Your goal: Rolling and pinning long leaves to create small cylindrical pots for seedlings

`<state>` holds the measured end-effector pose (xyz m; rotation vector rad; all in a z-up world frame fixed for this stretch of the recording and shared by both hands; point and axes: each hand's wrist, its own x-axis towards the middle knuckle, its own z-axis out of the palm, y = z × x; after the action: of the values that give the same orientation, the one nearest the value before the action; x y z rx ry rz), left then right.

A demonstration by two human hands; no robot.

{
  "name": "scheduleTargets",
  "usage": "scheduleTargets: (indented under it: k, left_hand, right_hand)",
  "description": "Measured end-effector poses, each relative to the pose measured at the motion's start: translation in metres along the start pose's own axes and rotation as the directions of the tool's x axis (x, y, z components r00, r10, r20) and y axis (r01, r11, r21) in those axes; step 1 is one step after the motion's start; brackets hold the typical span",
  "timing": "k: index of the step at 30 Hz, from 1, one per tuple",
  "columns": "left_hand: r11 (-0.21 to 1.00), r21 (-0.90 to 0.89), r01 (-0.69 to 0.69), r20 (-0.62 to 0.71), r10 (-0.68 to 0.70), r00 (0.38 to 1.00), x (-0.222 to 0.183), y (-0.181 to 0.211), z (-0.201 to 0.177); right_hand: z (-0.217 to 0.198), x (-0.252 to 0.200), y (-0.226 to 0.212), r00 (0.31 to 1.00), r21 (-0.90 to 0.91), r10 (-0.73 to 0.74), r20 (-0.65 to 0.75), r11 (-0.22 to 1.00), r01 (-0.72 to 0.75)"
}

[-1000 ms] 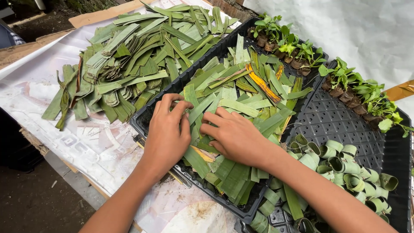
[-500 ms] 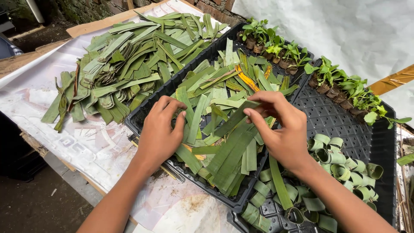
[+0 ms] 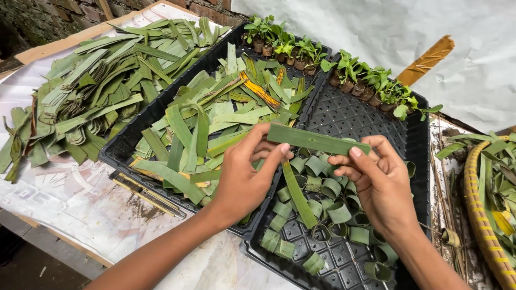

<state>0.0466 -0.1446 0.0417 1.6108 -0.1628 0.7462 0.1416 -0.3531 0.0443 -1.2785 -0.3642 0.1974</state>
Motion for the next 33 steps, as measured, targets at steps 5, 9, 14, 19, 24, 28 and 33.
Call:
scheduleTargets:
  k: [5, 9, 14, 19, 24, 28, 33]
  left_hand:
    - [0.994, -0.091, 0.066, -0.021, -0.069, 0.997, 0.015, -0.002, 0.049]
    - [0.996, 0.036, 0.08, 0.114, -0.084, 0.99, 0.01, -0.001, 0.077]
    - [0.995, 0.047, 0.084, 0.269, -0.093, 0.959, -0.01, -0.016, 0.099]
    - [0.97, 0.087, 0.226, 0.378, -0.242, 0.894, -0.021, -0.02, 0.098]
    - [0.955, 0.135, 0.264, 0.428, -0.297, 0.854, -0.023, -0.025, 0.103]
    - [0.888, 0.09, 0.451, 0.414, -0.445, 0.794, -0.023, -0.026, 0.104]
    - [0.833, -0.091, 0.547, 0.423, -0.465, 0.778, -0.022, -0.027, 0.104]
  right_hand:
    - [-0.022, -0.028, -0.019, 0.991, -0.28, 0.132, 0.033, 0.953, -0.117]
    - [-0.035, -0.048, -0.02, 0.968, -0.509, 0.223, 0.114, 0.85, -0.136]
    - [-0.046, -0.046, -0.02, 0.973, -0.665, 0.196, 0.118, 0.744, -0.069]
    - [-0.052, -0.044, -0.028, 0.994, -0.809, -0.047, 0.096, 0.578, 0.105]
    - [-0.059, -0.044, -0.027, 0.864, -0.738, -0.452, 0.223, 0.5, 0.452]
    - [-0.073, -0.038, -0.018, 0.694, -0.756, -0.573, 0.436, 0.186, 0.628]
    - [-0.068, -0.034, -0.023, 0.385, -0.579, -0.451, 0.805, -0.46, 0.673]
